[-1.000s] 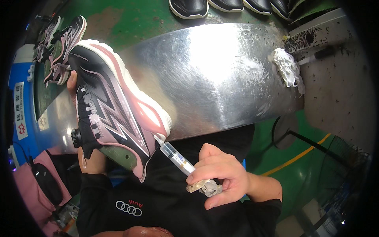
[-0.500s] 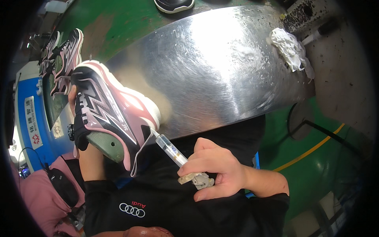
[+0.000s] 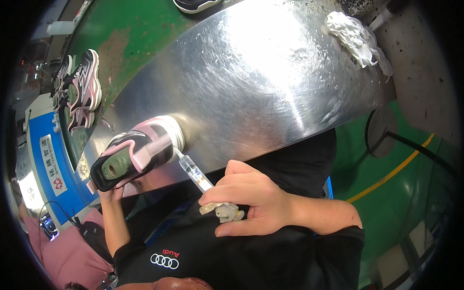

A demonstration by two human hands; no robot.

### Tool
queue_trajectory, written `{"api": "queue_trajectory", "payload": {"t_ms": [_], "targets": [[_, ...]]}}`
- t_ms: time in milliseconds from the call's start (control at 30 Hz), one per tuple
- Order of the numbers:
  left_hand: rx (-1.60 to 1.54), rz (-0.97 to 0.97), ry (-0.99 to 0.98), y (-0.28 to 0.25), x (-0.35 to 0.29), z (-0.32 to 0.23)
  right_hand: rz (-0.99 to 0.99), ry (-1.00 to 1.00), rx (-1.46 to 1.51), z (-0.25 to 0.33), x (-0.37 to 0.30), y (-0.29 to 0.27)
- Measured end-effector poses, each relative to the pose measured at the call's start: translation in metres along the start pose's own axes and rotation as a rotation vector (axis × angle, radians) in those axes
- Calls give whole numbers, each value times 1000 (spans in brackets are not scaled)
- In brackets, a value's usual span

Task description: The person takes shoes one by one from the conveyor belt, applies liquid adhesive along the sole seams using a syringe, and places the shoes back onto the conveyor.

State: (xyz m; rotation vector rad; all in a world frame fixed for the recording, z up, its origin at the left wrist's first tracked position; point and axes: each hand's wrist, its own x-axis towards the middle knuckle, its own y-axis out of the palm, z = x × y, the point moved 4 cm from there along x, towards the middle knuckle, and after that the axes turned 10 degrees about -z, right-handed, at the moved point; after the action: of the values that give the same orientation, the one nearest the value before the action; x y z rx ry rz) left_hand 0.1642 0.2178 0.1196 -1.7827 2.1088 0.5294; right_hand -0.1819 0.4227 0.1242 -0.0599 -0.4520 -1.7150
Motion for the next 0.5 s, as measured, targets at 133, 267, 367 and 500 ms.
{"api": "queue_trajectory", "payload": {"t_ms": [133,267,367,500], "targets": [[-152,-15,-49,-34,-36,20,19,6,-16,0,1,7],[-221,-21,-146,-23,-68,33,17,-1,-45,3,2,12],[-318,204,-188,3,-85,42,-43,-31,-76,1,-3,17],[-299,249,-205,22,-106,59,-8,-8,-93,10,-1,19]]}}
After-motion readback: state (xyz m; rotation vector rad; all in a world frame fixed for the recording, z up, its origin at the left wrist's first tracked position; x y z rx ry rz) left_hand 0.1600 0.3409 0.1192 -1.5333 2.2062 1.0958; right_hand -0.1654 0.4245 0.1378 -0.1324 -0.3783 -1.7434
